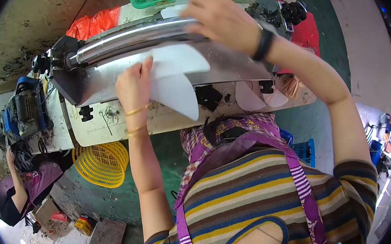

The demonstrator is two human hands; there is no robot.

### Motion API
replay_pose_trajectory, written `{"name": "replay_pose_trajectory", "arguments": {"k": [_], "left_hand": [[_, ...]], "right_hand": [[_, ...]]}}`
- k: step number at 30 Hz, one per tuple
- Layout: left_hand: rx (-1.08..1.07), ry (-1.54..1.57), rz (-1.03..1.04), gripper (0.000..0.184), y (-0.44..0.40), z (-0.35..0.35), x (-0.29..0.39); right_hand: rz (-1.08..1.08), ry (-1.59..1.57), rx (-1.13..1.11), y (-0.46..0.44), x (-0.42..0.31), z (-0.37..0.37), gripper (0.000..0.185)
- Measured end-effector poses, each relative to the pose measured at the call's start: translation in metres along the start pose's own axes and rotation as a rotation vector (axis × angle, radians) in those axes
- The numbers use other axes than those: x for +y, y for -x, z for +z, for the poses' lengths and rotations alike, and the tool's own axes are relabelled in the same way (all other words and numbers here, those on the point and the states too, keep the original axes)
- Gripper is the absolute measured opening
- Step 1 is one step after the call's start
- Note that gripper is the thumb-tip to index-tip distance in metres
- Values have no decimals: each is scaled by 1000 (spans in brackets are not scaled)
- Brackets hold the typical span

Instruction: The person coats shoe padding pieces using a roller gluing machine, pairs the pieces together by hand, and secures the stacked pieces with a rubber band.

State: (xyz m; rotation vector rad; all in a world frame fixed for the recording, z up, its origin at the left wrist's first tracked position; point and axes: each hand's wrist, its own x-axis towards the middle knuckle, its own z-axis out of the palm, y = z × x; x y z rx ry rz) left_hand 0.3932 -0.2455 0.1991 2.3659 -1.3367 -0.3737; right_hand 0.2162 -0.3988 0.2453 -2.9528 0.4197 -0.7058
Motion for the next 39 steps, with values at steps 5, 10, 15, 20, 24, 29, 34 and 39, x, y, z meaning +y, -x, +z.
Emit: {"name": "replay_pose_trajectory", "arguments": {"k": [5,10,15,20,24,29,34,39], "left_hand": [[-188,311,-9,38,6,-6,-10],[-49,456,25,37,13,-6,-3],[-22,516,-29,38,13,-16,3],[-80,837,-36,39,25,-13,6],[-245,579,-120,40,27,-7,-11],[-287,363,-66,40,-20,3,-4],[-320,623,-76,31,14,-18,-12],[-413,1053,-212,19,68,-51,-30]], "right_hand": [[90,-285,-326,-48,40,25,30],[124,-423,-228,-57,21,21,29],[213,-638,-467,-32,-3,8,39],[342,-630,-266,-7,-9,3,28],[126,-216,-230,-3,-7,-5,23],[256,-61,-480,-48,60,41,21],[372,-379,-580,-52,71,48,21],[-290,-77,8,15,-18,21,8]]}}
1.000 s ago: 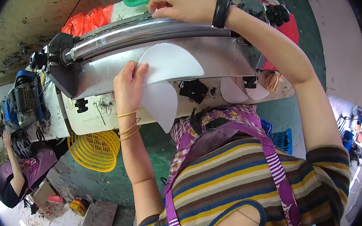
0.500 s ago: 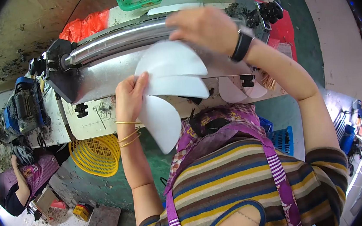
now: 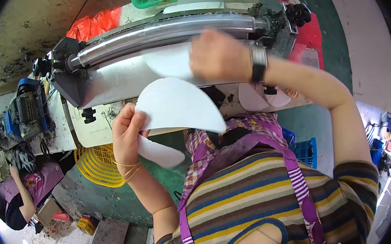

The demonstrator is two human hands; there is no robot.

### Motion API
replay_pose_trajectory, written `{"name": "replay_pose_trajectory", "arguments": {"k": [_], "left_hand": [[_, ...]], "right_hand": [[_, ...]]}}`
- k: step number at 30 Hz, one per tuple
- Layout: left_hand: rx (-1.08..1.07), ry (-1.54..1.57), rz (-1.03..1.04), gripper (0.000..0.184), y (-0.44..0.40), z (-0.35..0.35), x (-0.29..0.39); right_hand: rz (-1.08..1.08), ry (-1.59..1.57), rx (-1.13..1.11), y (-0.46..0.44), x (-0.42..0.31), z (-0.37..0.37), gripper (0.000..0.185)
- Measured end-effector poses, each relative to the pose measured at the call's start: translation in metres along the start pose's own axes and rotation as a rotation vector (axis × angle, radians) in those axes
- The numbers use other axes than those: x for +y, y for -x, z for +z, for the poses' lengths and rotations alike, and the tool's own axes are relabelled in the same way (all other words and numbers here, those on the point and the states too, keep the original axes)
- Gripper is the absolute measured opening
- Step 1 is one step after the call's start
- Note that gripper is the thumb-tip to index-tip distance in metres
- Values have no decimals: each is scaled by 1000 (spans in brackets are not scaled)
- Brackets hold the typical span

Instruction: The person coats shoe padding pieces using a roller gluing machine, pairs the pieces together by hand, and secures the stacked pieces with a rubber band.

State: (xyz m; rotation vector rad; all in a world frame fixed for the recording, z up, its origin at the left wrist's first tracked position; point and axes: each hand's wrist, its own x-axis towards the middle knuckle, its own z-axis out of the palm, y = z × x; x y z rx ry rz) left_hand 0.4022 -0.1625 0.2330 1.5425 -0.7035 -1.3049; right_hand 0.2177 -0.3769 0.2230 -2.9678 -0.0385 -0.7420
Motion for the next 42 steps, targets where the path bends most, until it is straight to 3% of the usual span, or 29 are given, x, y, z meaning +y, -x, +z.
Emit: {"name": "replay_pose_trajectory", "arguments": {"k": [1,2,4,6,8,11,12,13,14,15,17,19,20,21,23,24,26,27,29,31,32,33,34,35,37,39,40,41,42], "left_hand": [[3,22,-15,19,0,-1,0],[6,46,-30,19,-1,-1,0],[-45,51,-76,20,-18,-3,-8],[-80,67,-170,23,-35,-7,-18],[-52,-20,-136,24,-51,-3,-7],[-43,-167,-108,27,-91,4,-1],[7,-58,-84,29,-97,11,-1],[1,-65,-77,29,-96,15,-1],[41,-117,-31,29,-88,18,-2],[83,-168,12,29,-77,20,-4],[92,-87,-48,24,-46,29,-12],[-30,-39,-103,22,-15,35,-24],[-160,-46,-190,22,-3,33,-24],[-159,-36,-196,22,8,31,-24],[-563,-230,-248,20,21,25,-22],[-565,-233,-246,20,21,20,-16],[-757,-433,10,17,22,14,0],[-617,-410,-47,13,22,14,10],[-121,-402,203,9,6,21,18],[256,-361,319,12,-22,36,27],[398,-250,426,14,-37,39,21],[388,-248,431,14,-45,45,18],[513,-247,464,16,-51,51,16],[639,-245,496,18,-58,54,13],[680,-260,505,16,-63,54,4],[456,-206,189,19,-50,61,10],[346,-457,313,26,-50,58,4],[342,-459,306,26,-52,57,2],[399,-604,256,27,-55,56,0]], "right_hand": [[-136,113,-56,14,-31,2,9],[-139,113,-55,18,-31,3,9],[67,298,-131,24,-21,6,10],[142,310,-208,21,-4,0,5],[167,344,-300,5,7,-13,5],[296,59,-20,-38,45,5,12],[445,-11,-259,-53,70,20,16],[404,-100,-383,-57,101,46,17],[533,-282,-704,-68,109,47,19],[666,-454,-835,-72,115,46,21],[692,-571,-601,-65,123,51,19],[519,-398,-186,-56,105,51,12],[444,-349,-155,-54,72,18,11],[45,-200,104,-45,58,21,11],[-184,131,9,-26,11,11,13],[-348,20,33,-12,-5,12,12],[-262,57,-77,22,-17,9,10],[-176,76,-73,31,-14,11,9],[71,305,-191,25,-1,-3,11],[206,126,-229,6,-10,-32,16],[406,-308,-167,-4,-18,-41,20],[599,-744,-94,-10,-22,-45,25],[901,-1090,-318,-11,-21,-47,31],[907,-1085,-310,-11,-20,-43,31],[710,-646,-339,-4,-15,-25,29],[674,-581,-283,-2,3,-11,29],[611,-426,-408,-6,9,-11,29],[541,-273,-534,-11,12,-12,30],[511,-123,-328,-14,13,-12,30]]}}
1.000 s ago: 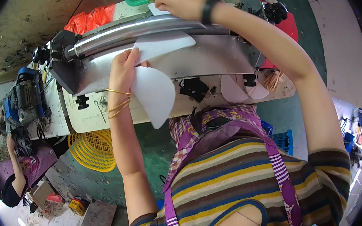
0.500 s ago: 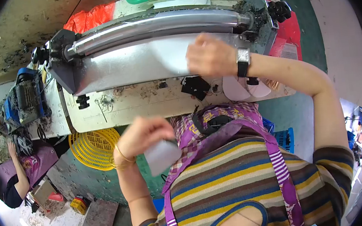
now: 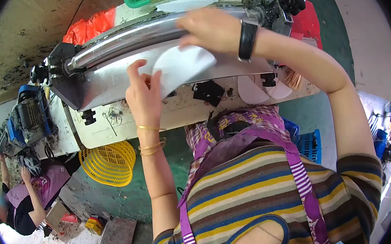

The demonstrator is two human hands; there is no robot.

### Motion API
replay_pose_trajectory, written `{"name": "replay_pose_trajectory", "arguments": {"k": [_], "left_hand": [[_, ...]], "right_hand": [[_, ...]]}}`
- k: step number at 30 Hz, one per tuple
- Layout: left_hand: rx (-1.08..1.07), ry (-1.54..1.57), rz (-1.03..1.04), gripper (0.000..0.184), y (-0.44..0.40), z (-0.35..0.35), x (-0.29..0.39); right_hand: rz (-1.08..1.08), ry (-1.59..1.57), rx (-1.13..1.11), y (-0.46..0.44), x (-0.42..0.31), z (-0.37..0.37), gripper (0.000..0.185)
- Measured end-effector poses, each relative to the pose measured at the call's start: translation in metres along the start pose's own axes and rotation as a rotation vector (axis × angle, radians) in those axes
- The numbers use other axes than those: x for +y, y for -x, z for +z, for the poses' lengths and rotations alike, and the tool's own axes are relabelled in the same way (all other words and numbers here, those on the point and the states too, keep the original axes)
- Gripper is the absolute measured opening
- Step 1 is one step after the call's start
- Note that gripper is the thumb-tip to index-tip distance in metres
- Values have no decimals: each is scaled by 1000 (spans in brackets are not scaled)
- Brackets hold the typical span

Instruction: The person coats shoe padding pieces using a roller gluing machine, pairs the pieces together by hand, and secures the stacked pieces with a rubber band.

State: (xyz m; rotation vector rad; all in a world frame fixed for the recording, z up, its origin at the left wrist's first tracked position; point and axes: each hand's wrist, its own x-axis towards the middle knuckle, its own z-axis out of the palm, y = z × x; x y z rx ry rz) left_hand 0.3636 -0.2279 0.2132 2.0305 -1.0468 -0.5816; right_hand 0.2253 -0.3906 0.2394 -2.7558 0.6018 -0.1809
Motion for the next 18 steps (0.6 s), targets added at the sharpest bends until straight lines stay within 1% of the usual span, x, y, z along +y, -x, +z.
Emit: {"name": "replay_pose_trajectory", "arguments": {"k": [1,2,3,4,5,6,7,8,9,10,11,12,13,14,15,16,17,18], "left_hand": [[27,-155,-29,29,-5,2,-3],[79,-126,-11,31,-13,7,-6],[73,-123,-21,31,-23,12,-9],[128,-83,-30,30,-33,18,-10],[179,-38,-37,30,-38,21,-9],[248,-153,48,26,-36,19,-9],[296,-92,-8,21,-24,19,-7],[274,-32,46,19,-3,23,-4],[255,28,101,16,19,32,-1],[39,33,303,13,38,51,-6],[-173,34,505,9,58,76,-17],[-400,103,539,4,78,112,-33],[-685,-85,694,9,84,137,-37],[-749,-268,914,14,89,169,-43],[-804,-460,1134,19,94,200,-49],[-802,-457,1144,19,98,222,-55],[-580,-490,1266,21,99,240,-60],[-345,-520,1377,23,98,254,-62]], "right_hand": [[-59,90,192,-12,6,-1,30],[-120,179,382,-29,17,0,31],[-46,203,267,-44,27,4,27],[135,134,-30,-63,35,11,20],[249,22,-275,-89,59,35,35],[216,50,-339,-108,78,55,36],[141,-19,-425,-119,87,51,33],[203,-181,-558,-159,117,89,12],[142,-127,-398,-110,78,25,30],[215,-224,-287,-98,69,18,25],[160,-244,-51,-101,75,34,28],[105,-183,132,-86,60,26,25],[-117,48,235,-65,42,17,8],[-351,182,343,-52,35,19,6],[-521,346,393,-35,23,18,5],[-686,512,441,-16,9,18,5],[-795,532,489,3,-2,30,6],[-902,413,440,24,-12,32,8]]}}
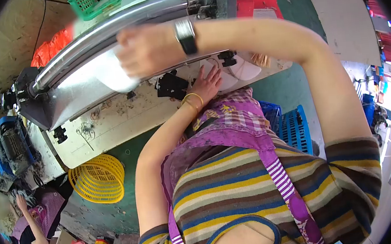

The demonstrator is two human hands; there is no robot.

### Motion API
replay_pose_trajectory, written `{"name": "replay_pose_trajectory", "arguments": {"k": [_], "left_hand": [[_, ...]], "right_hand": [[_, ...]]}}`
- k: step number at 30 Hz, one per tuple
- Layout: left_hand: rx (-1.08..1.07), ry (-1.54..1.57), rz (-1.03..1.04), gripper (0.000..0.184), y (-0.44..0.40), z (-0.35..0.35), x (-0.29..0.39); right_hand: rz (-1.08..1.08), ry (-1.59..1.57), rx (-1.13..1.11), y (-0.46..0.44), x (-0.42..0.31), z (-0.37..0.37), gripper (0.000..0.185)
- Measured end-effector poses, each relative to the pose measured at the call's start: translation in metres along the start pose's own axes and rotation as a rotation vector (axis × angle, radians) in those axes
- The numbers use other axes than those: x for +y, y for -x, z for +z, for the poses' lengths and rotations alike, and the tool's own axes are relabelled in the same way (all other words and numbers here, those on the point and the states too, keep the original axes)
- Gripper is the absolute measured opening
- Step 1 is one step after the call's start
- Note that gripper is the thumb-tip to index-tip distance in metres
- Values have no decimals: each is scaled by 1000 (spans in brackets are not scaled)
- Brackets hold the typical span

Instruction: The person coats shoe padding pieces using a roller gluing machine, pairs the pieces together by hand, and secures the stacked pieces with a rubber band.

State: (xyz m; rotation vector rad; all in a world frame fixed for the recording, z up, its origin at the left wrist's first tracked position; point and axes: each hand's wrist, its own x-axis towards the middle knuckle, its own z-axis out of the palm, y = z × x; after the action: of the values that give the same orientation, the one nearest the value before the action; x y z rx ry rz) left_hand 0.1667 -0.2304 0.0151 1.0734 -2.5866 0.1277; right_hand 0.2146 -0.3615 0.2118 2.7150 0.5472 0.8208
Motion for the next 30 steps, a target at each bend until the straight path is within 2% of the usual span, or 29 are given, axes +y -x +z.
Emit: {"name": "replay_pose_trajectory", "arguments": {"k": [1,3,4,5,6,7,8,9,10,11,12,13,15,16,18,19,21,24,25,27,28,29,30], "left_hand": [[5,-14,4,23,-4,8,1],[-21,36,-63,23,-10,22,-1],[-5,102,-134,19,-16,34,4],[-102,436,-311,16,-22,43,11],[-164,761,-517,14,-30,56,11],[-111,667,-281,11,-28,92,16],[-78,557,-83,13,-31,60,10],[92,665,-95,14,-32,66,11],[21,504,-113,12,-40,48,13],[78,364,-63,10,-31,-37,4],[186,314,-228,10,-23,-75,5],[229,429,-319,10,-18,-110,0],[319,656,-538,12,5,-163,-10],[446,752,-651,15,17,-178,-15],[625,1010,-911,25,39,-217,-28],[687,1189,-1070,21,49,-238,-32],[973,1029,-1070,16,54,-227,-32],[1018,717,-1169,15,52,-234,-35],[1027,642,-1160,14,52,-234,-40],[959,619,-1149,14,53,-234,-53],[960,607,-1142,14,51,-232,-57],[887,559,-1125,15,49,-230,-59],[812,515,-1108,15,47,-232,-61]], "right_hand": [[-15,-116,2,6,-18,-8,10],[88,-10,9,20,-32,1,9],[229,32,-17,25,-28,3,8],[351,58,-21,26,-23,6,6],[509,183,-270,28,-20,5,6],[556,58,-201,28,-13,-1,8],[608,-6,-267,24,-14,-15,17],[677,-109,-199,17,-21,-31,37],[721,-257,-213,14,-27,-52,47],[737,-377,-172,10,-37,-74,43],[788,-454,-205,19,-46,-87,40],[756,-586,-306,20,-50,-104,36],[1004,-903,-388,13,-65,-120,26],[976,-905,-383,12,-69,-122,26],[1091,-802,-294,17,-71,-114,15],[1076,-798,-255,19,-75,-107,15],[1331,-931,31,13,-72,-82,9],[1376,-951,99,-1,-71,-65,13],[1361,-956,137,-4,-67,-62,13],[1277,-868,35,-7,-56,-64,13],[1174,-760,67,-17,-50,-66,15],[1168,-760,75,-14,-47,-63,15],[1232,-840,172,-9,-45,-58,16]]}}
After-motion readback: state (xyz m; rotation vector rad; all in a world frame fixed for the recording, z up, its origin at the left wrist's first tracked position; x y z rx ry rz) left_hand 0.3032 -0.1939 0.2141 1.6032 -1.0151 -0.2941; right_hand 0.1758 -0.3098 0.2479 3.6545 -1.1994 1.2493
